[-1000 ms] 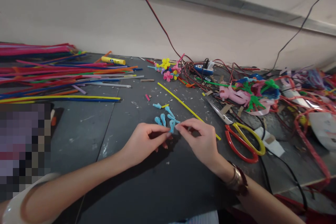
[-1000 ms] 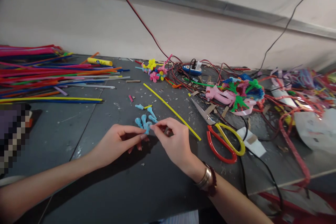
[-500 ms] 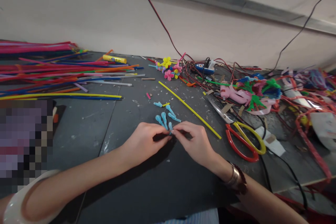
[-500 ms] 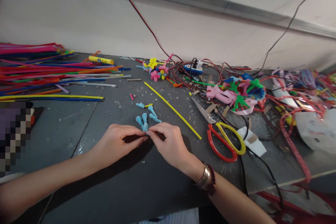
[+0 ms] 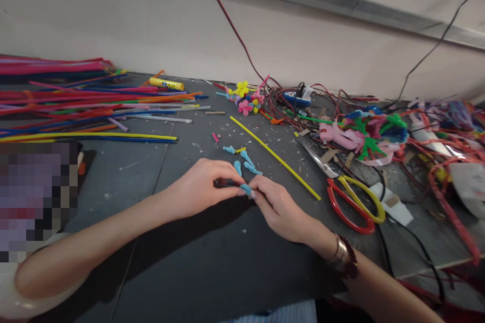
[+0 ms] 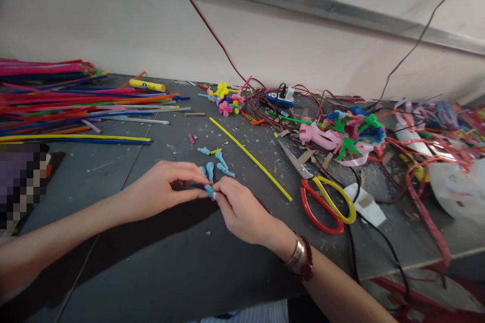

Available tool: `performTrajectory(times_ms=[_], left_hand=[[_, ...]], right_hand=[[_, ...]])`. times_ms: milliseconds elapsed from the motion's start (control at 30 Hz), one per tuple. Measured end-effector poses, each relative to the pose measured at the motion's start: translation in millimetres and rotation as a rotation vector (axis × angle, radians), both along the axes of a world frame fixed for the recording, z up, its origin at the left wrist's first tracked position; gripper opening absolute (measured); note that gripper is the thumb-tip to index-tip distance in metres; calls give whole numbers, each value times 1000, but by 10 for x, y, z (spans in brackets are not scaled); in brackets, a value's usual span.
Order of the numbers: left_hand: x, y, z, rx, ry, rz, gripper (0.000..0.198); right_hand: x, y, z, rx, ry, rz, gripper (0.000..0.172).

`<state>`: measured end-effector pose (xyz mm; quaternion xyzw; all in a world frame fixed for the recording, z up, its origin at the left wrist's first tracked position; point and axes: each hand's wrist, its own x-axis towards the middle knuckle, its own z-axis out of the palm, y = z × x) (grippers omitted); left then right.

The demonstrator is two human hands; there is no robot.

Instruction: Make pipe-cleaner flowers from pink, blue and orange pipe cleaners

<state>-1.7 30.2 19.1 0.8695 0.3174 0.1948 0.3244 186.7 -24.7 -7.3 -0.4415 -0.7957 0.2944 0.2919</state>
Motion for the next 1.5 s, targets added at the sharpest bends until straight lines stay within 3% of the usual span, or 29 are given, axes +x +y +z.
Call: performTrajectory(times_ms=[200,433,700,900,1067,1300,1367,1433,1500], left_hand=[[2,8,18,-106,-6,26,18],[18,17,23,-401,7,82,23],[19,54,11,-596,-36,42,26],[39,29,-11,-602,-78,107,26],[46,16,-53,-615,-79,89,28],[45,14,-17,-744,-116,88,23],[46,14,-4,-789,-149,127,23],[51,7,-2,-836,-178,171,22],[57,-9,-8,-882,-204,201,21]], right_hand=[[10,11,10,50,15,9,9],[28,27,19,106,56,-15,16],[41,36,51,-55,107,-1,24],[37,56,40,36,102,-94,14],[32,34,56,53,114,-83,15],[31,24,55,-120,192,-88,19],[34,32,39,-25,178,-127,17],[48,40,19,188,128,-150,11],[75,45,-4,394,81,-111,17]])
